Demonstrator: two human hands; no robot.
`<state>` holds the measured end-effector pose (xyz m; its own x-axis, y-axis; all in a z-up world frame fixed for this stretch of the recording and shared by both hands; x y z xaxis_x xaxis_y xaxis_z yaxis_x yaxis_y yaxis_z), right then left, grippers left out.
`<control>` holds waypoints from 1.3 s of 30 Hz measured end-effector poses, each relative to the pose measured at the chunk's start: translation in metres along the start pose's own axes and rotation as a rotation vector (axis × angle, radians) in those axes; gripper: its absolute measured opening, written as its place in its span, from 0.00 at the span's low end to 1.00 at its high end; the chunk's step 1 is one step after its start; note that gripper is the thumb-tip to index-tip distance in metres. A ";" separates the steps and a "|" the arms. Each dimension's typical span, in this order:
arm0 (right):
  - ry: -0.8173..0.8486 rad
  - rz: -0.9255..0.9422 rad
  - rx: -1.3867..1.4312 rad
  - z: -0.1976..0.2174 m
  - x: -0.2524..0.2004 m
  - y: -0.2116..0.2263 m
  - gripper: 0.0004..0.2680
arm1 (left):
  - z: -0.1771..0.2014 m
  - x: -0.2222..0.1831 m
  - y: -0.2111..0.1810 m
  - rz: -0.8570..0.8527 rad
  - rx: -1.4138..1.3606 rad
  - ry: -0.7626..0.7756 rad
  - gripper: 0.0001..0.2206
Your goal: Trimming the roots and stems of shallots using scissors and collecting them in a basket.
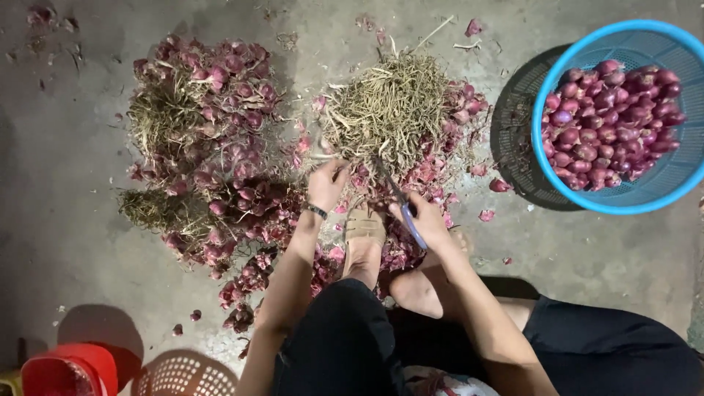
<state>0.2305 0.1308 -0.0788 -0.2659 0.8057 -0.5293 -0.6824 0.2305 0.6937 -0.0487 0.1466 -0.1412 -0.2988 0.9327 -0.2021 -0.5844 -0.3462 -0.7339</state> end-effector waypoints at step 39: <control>-0.196 0.364 -0.178 0.007 -0.093 0.076 0.22 | 0.023 -0.117 -0.083 0.458 -1.607 0.206 0.11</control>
<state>0.2081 0.0775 0.0261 -0.3880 0.9090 -0.1520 -0.6797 -0.1708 0.7134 0.0177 0.0639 -0.0420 -0.0413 0.8333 -0.5512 0.8631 -0.2482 -0.4399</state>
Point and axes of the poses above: each hand's wrist, its own x-axis towards the middle knuckle, its own z-axis out of the back of the hand, y = z × x, the point moved 9 cm from there along x, towards the middle knuckle
